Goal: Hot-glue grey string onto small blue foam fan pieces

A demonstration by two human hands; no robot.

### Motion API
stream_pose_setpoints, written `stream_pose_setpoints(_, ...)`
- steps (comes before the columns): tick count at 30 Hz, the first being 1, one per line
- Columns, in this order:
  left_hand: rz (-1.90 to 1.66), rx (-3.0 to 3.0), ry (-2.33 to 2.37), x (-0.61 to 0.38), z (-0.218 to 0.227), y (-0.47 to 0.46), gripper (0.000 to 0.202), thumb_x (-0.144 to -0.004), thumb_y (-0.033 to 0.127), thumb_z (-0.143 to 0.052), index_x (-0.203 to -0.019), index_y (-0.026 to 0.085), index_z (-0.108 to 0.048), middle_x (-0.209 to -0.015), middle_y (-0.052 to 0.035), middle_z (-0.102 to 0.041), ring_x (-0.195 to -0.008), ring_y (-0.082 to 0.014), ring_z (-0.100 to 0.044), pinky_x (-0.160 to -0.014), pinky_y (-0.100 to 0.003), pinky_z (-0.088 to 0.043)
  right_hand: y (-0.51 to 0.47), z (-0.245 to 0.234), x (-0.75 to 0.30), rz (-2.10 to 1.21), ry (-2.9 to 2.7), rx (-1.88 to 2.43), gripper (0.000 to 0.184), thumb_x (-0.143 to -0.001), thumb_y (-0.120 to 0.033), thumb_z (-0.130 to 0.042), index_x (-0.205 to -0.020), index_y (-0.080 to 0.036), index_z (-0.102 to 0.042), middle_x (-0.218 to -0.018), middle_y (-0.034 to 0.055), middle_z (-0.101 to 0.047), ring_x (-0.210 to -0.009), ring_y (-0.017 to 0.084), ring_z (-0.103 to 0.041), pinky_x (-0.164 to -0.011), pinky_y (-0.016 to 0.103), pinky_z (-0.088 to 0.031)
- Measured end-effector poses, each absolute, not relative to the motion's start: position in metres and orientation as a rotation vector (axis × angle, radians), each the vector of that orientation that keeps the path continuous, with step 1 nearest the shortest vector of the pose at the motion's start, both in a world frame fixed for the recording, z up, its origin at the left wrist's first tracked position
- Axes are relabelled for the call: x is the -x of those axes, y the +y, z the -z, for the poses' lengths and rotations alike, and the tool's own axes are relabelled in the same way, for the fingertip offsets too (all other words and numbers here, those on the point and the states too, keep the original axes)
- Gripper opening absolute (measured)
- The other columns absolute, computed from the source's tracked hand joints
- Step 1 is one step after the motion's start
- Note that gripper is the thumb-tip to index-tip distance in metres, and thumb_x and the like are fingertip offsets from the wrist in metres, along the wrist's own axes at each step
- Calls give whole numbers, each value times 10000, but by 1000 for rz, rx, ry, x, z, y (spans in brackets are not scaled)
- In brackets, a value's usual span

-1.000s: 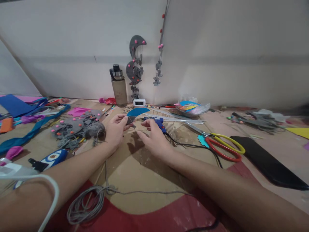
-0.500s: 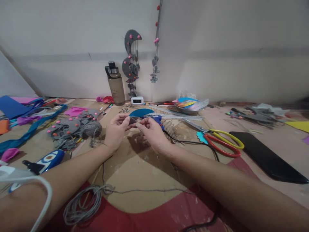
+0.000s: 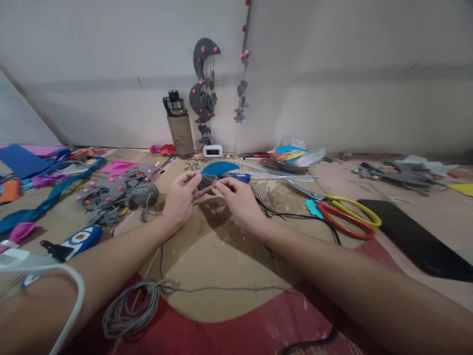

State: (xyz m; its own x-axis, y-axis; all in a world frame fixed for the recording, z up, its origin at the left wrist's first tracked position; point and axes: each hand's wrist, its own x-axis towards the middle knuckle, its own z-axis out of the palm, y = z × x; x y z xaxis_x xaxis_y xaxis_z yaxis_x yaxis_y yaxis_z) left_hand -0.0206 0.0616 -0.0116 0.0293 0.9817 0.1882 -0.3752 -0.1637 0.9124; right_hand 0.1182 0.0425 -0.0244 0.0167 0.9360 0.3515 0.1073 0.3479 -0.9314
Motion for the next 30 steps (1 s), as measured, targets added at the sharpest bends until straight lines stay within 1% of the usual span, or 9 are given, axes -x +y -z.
stream_pose_setpoints(6, -1452, -1035, 853, 19, 8, 60, 145, -670, 215, -672, -734, 156, -556, -676, 17, -630, -613, -108, -640, -652, -284, -576, 43, 24, -118, -816, -1357, 1069, 172, -775, -343, -531, -795, -176, -565, -738, -11, -566, -663, 112, -478, -638, 252, -372)
stream_pose_setpoints(11, -1447, -1019, 859, 14, 5, 55, 141, -668, 193, -663, -719, 153, -537, -679, 19, -625, -637, -116, -651, -674, -294, -578, 43, 23, -119, -804, -1275, 1144, 198, -748, -353, -567, -837, -178, -537, -687, -31, -515, -611, 103, -454, -578, 242, -360)
stream_pose_setpoints(17, -1404, -1055, 843, 14, 7, 53, 143, -694, 208, -652, -765, 162, -537, -742, -2, -653, -685, -146, -677, -690, -303, -574, 41, 16, -119, -800, -1244, 1168, 147, -760, -328, -537, -761, -181, -533, -668, -27, -545, -600, 104, -451, -588, 250, -349)
stream_pose_setpoints(22, -1373, -1074, 833, 16, 9, 53, 136, -711, 221, -643, -783, 172, -538, -742, -2, -660, -697, -150, -681, -695, -302, -574, 41, 14, -120, -791, -1244, 1193, 173, -749, -345, -541, -726, -174, -551, -634, -31, -528, -583, 106, -433, -576, 254, -329)
stream_pose_setpoints(26, -1350, -1073, 832, 16, 9, 53, 124, -718, 224, -637, -781, 174, -542, -737, -3, -665, -698, -147, -680, -701, -299, -575, 40, 13, -121, -792, -1250, 1209, 164, -739, -330, -543, -715, -169, -568, -616, -37, -500, -570, 100, -409, -558, 250, -316)
stream_pose_setpoints(30, -1326, -1044, 807, 16, 8, 54, 125, -708, 203, -640, -782, 167, -547, -745, -11, -668, -711, -157, -682, -665, -286, -576, 40, 13, -121, -835, -1222, 1180, 146, -733, -313, -540, -683, -177, -552, -590, -50, -464, -545, 91, -381, -543, 244, -314)
